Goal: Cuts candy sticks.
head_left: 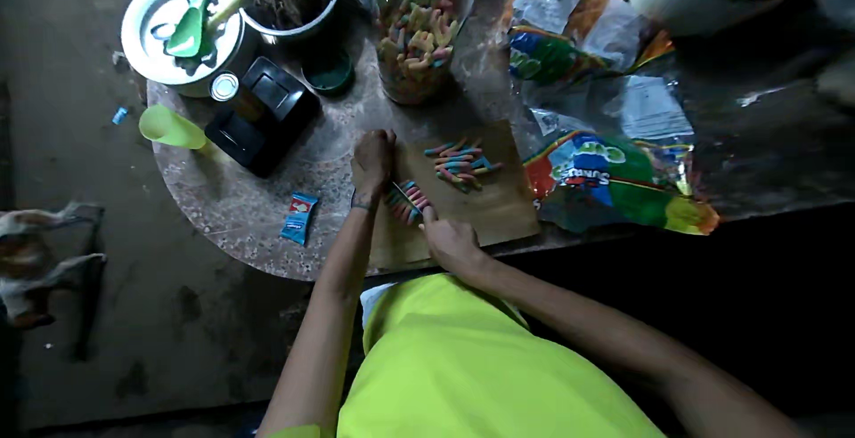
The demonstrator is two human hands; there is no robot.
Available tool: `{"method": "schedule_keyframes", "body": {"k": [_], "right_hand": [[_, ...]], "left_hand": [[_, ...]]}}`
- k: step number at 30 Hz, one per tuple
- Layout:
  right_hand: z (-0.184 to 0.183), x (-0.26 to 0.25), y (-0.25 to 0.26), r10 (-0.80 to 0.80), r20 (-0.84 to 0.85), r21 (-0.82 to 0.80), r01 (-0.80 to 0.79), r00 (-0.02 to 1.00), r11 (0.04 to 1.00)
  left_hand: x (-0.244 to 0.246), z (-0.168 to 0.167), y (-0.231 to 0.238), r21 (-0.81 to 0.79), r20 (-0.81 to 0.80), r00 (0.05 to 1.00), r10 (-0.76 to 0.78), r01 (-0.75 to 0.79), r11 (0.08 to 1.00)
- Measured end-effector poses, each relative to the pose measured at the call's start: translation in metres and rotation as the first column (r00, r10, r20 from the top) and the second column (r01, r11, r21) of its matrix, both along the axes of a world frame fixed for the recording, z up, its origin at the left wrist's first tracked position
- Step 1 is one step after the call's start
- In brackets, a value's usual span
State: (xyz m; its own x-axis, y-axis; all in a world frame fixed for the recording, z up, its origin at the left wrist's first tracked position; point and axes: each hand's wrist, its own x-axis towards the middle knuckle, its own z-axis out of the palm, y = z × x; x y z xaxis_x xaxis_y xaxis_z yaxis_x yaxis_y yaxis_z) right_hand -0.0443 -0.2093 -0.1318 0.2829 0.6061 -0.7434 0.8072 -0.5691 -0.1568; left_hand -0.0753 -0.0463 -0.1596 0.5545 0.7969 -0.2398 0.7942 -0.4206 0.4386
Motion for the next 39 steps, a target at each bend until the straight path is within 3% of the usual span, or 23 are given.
{"method": "schedule_keyframes", "body": {"k": [2, 5, 9, 13, 15, 17, 19, 22, 25, 32, 37, 39], "right_hand": [[-0.026, -0.007, -0.008, -0.046, 0.013, 0.047, 0.045, 0.999, 0.998], [-0.029, -0.01, -0.008, -0.054, -0.004, 0.024, 0.054, 0.999, 0.998], [-0.036, -0.005, -0.012, -0.043, 0.014, 0.087, 0.041, 0.999, 0.995], [-0.033, -0.001, -0.011, -0.044, -0.017, 0.089, 0.045, 0.999, 0.995], [-0.031, 0.001, -0.009, -0.041, -0.027, 0.073, 0.043, 0.999, 0.996], [-0.031, 0.004, -0.007, -0.027, -0.032, 0.064, 0.029, 0.999, 0.998], [-0.036, 0.005, -0.009, -0.018, -0.035, 0.076, 0.021, 0.999, 0.997], [-0.046, 0.018, -0.014, 0.007, -0.075, 0.152, 0.005, 0.997, 0.988], [-0.054, 0.028, -0.018, 0.002, -0.086, 0.232, 0.018, 0.996, 0.973], [-0.037, -0.005, -0.006, 0.021, 0.029, 0.033, -0.022, 0.999, 0.999], [-0.056, 0.031, -0.015, -0.088, -0.219, 0.234, 0.14, 0.972, 0.962], [-0.054, 0.028, -0.016, -0.082, -0.173, 0.217, 0.119, 0.982, 0.969]], "left_hand": [[-0.002, 0.0, -0.003, 0.058, 0.039, 0.999, -0.011, 0.009, 0.998], [0.009, -0.049, 0.026, 0.071, 0.006, 0.998, 0.07, -0.07, 0.995], [0.011, -0.049, 0.037, 0.027, -0.019, 0.998, 0.054, -0.053, 0.998], [-0.044, -0.025, -0.018, 0.009, 0.329, 0.937, 0.116, -0.126, 0.992], [-0.069, -0.045, -0.052, 0.015, 0.468, 0.871, 0.149, -0.177, 0.984], [-0.083, -0.073, -0.076, 0.086, 0.52, 0.852, 0.066, -0.129, 0.988], [-0.094, -0.09, -0.091, 0.12, 0.454, 0.889, -0.05, -0.006, 0.993], [-0.093, -0.09, -0.093, 0.175, 0.336, 0.929, -0.153, 0.098, 0.98], [-0.089, -0.095, -0.091, 0.219, 0.334, 0.931, -0.148, 0.076, 0.973], [-0.089, -0.109, -0.094, 0.297, 0.403, 0.906, -0.132, 0.007, 0.955], [-0.087, -0.114, -0.092, 0.299, 0.4, 0.907, -0.13, 0.005, 0.954], [-0.086, -0.115, -0.093, 0.315, 0.412, 0.901, -0.131, -0.006, 0.949]]}}
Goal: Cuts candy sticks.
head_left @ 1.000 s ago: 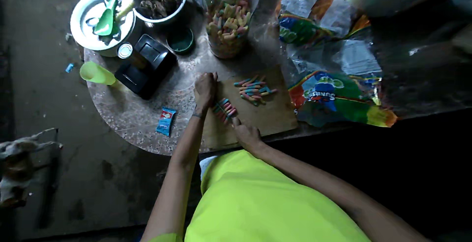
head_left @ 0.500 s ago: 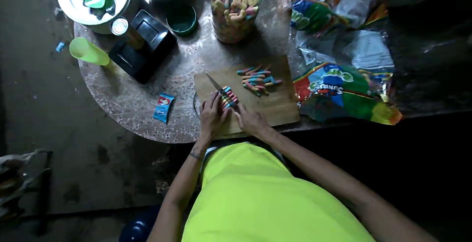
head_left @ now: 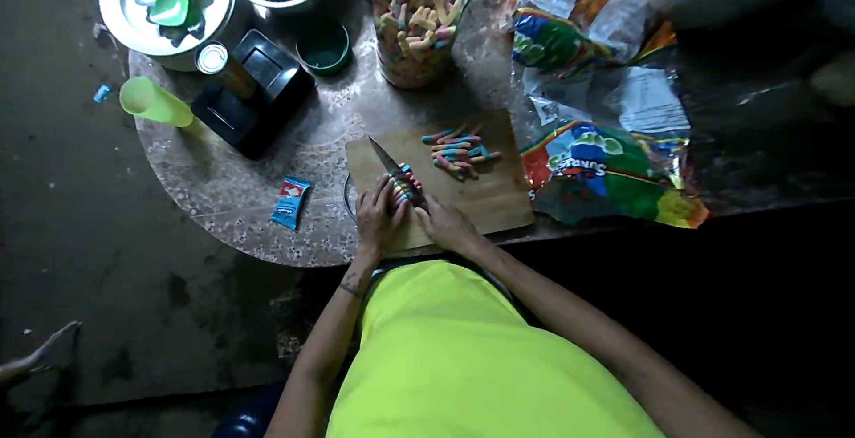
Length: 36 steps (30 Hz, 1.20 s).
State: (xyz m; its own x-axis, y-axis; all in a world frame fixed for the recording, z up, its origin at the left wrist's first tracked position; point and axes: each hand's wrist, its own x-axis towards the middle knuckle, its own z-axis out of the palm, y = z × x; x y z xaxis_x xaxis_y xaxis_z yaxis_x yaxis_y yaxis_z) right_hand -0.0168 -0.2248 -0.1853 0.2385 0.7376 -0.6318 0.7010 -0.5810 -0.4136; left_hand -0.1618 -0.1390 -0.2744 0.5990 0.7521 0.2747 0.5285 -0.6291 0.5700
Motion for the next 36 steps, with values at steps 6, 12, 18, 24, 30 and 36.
{"method": "schedule_keyframes", "body": {"k": [6, 12, 18, 24, 30, 36], "right_hand": [[0.01, -0.023, 0.009, 0.128, 0.146, -0.129, -0.109, 0.981, 0.986], [0.017, -0.028, 0.011, 0.174, 0.176, -0.183, -0.141, 0.969, 0.973], [0.014, -0.014, 0.021, 0.143, 0.103, -0.112, -0.131, 0.984, 0.985], [0.024, -0.021, 0.043, 0.202, 0.121, -0.122, -0.187, 0.972, 0.975], [0.022, -0.019, 0.035, 0.21, 0.13, -0.132, -0.193, 0.969, 0.972], [0.016, -0.011, 0.056, 0.207, 0.118, -0.029, -0.205, 0.971, 0.978]], "left_hand": [[-0.002, 0.008, -0.002, -0.023, 0.007, 0.999, 0.039, -0.039, 0.999], [-0.002, 0.007, -0.004, 0.006, 0.044, 0.997, 0.057, -0.058, 0.998], [0.002, 0.005, -0.002, 0.035, 0.044, 0.992, 0.118, -0.12, 0.992], [0.002, 0.012, 0.006, 0.001, 0.002, 0.984, 0.179, -0.179, 0.984], [0.005, 0.01, 0.014, 0.032, 0.008, 0.981, 0.193, -0.193, 0.981], [0.005, 0.012, 0.014, -0.01, 0.016, 0.982, 0.189, -0.189, 0.982]]}}
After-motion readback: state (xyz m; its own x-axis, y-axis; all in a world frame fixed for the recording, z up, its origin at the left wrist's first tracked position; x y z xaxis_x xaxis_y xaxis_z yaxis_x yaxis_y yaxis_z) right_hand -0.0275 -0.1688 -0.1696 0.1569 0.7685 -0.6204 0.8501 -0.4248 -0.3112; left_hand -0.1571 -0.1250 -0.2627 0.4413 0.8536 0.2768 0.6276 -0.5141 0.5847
